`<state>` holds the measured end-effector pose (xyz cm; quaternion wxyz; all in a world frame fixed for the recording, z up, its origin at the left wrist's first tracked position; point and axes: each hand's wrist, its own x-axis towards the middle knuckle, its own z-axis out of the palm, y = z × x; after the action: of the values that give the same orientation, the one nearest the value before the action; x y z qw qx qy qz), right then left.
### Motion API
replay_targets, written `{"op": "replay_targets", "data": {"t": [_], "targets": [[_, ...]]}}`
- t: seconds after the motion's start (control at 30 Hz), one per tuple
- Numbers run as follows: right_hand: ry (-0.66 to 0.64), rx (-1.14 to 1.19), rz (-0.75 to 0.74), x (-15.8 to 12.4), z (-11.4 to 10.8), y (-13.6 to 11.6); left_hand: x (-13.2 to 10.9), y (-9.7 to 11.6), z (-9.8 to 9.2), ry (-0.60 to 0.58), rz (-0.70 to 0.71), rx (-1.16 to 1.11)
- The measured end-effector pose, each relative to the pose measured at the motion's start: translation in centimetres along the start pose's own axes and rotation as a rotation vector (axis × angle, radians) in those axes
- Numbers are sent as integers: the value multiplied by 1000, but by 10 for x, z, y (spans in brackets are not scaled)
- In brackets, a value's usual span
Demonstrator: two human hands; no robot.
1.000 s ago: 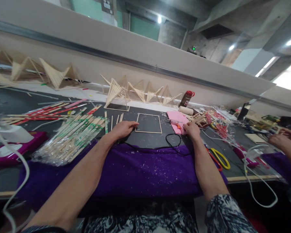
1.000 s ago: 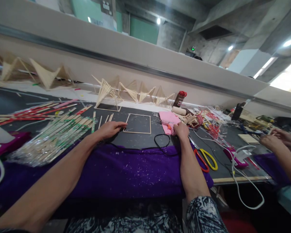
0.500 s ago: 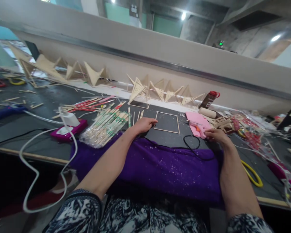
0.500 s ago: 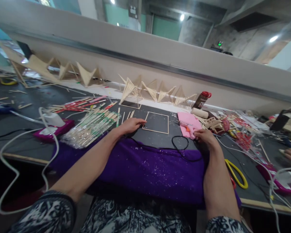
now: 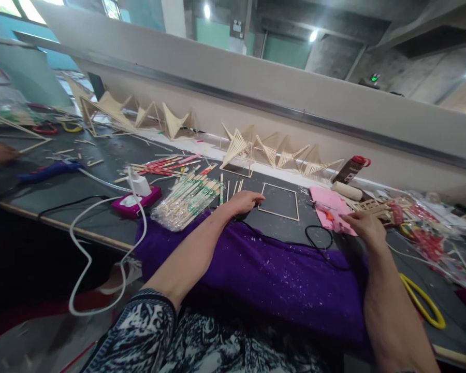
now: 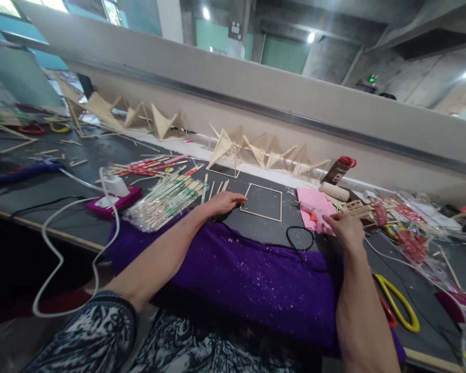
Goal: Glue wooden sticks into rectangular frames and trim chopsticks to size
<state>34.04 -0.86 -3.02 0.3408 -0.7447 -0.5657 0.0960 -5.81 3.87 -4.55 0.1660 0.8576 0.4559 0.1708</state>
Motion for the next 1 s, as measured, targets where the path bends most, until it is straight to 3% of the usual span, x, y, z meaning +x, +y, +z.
{"op": "replay_targets", "data": {"t": [0.07,0.17,0.27,0.37,0.5,1.0], "targets": [[81,-110,-192,-11,14,-29,0,0,0,-2,2,-11],[-207,-3,-554,-33,52,-81,1,-2,0,2,1,-43],[-376,-250,-705,-50,90,-125,1,-3,1,2,0,-61],[-347,-471,-751,-58,113,-150,1,-4,2,11,13,-57],[-288,-536,-748,-60,123,-159,3,-4,3,19,20,-54],[-304,-510,-763,-55,128,-151,2,-4,3,24,26,-65]]}}
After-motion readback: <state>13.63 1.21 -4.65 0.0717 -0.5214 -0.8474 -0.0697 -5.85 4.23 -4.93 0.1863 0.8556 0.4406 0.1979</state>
